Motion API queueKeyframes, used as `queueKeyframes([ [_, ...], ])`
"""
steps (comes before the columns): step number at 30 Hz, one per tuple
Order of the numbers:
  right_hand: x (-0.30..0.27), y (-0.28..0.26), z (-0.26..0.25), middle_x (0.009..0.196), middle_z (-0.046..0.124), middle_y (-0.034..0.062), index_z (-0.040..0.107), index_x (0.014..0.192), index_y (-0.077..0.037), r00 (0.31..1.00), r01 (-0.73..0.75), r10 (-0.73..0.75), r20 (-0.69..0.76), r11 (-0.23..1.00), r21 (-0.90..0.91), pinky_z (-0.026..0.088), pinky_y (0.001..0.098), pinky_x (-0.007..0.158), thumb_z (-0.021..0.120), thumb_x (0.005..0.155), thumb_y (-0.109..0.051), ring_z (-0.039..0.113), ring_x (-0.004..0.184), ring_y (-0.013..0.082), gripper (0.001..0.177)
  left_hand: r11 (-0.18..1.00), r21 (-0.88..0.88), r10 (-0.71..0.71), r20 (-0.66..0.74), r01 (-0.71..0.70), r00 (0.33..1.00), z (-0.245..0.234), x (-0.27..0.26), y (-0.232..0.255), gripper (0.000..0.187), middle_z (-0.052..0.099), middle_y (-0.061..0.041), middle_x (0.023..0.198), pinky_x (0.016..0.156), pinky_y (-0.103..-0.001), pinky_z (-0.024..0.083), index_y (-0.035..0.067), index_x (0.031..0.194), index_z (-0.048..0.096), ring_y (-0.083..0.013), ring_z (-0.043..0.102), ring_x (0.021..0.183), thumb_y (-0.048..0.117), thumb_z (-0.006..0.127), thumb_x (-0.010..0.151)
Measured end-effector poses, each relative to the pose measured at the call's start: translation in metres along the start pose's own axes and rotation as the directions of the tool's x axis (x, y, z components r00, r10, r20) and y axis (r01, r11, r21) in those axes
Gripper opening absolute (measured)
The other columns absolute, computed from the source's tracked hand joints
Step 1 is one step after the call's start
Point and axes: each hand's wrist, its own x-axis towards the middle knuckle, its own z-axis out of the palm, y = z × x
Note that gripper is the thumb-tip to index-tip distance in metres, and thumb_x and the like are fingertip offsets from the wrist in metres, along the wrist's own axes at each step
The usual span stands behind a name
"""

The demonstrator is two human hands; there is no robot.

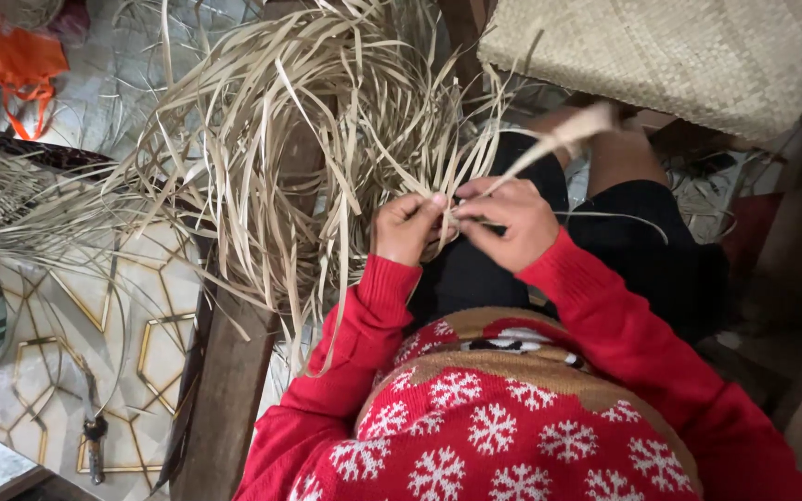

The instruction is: Sorting and weaving dried plant fibers to create a woven product

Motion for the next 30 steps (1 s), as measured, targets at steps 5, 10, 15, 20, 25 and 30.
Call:
queueKeyframes([
  [5,-0.008,0.010,0.008,0.100,0.063,-0.0010,0.066,0.082,-0.022,0.996,0.085,-0.091,-0.011,0.963,-0.256,0.040,0.0306,0.079,0.059,0.085,-0.033,0.059,0.088,0.0175,0.013,0.997,-0.059,-0.040,0.013,0.040,0.999,0.000,0.003,-0.003,0.017,0.061,-0.019,0.063,0.053,-0.033,0.058,0.000,0.071,0.063,-0.0258,0.065,0.058,0.014,0.067,0.079],
  [10,-0.019,0.015,0.009,0.108,0.059,0.0003,0.060,0.075,-0.017,0.999,0.011,-0.002,0.038,0.971,-0.238,0.037,0.0336,0.082,0.056,0.086,-0.029,0.055,0.099,0.0205,0.017,0.999,-0.049,-0.008,0.007,0.009,1.000,-0.005,0.008,-0.003,0.016,0.062,-0.021,0.066,0.054,-0.035,0.058,-0.001,0.072,0.062,-0.0278,0.065,0.059,0.013,0.065,0.081],
  [15,-0.063,0.058,-0.008,0.102,0.057,-0.0048,0.067,0.072,-0.021,0.913,-0.088,0.353,0.205,0.659,-0.747,0.041,0.0387,0.081,0.062,0.073,-0.020,0.054,0.097,0.0201,0.005,0.994,-0.106,-0.004,-0.052,-0.001,0.999,-0.015,0.010,0.012,0.018,0.064,-0.023,0.076,0.057,-0.035,0.059,-0.002,0.075,0.060,-0.0277,0.066,0.061,0.014,0.063,0.083],
  [20,-0.046,0.042,-0.022,0.106,0.055,-0.0078,0.063,0.071,-0.023,0.960,-0.106,0.248,0.127,0.745,-0.659,0.039,0.0413,0.083,0.061,0.069,-0.017,0.052,0.100,0.0232,0.007,0.993,-0.120,0.006,-0.041,-0.011,0.999,-0.010,0.012,0.002,0.019,0.063,-0.023,0.073,0.054,-0.034,0.060,-0.002,0.077,0.061,-0.0275,0.066,0.060,0.015,0.065,0.081],
  [25,-0.002,-0.004,-0.011,0.093,0.064,-0.0035,0.060,0.069,-0.019,0.997,0.061,-0.068,-0.041,0.986,-0.154,0.042,0.0342,0.081,0.061,0.065,-0.002,0.059,0.089,0.0212,0.017,0.985,-0.173,0.019,-0.006,-0.019,1.000,-0.005,0.020,-0.015,0.019,0.063,-0.021,0.074,0.054,-0.033,0.060,-0.002,0.076,0.061,-0.0238,0.065,0.058,0.016,0.068,0.079],
  [30,-0.014,0.009,0.011,0.074,0.061,-0.0028,0.066,0.085,-0.019,1.000,0.002,-0.005,-0.013,0.971,-0.239,0.042,0.0331,0.067,0.060,0.086,-0.028,0.060,0.072,0.0204,0.011,0.995,-0.026,0.095,-0.002,-0.095,0.995,-0.008,0.008,0.001,0.017,0.061,-0.019,0.062,0.053,-0.034,0.059,0.000,0.073,0.064,-0.0229,0.065,0.057,0.015,0.065,0.081],
])
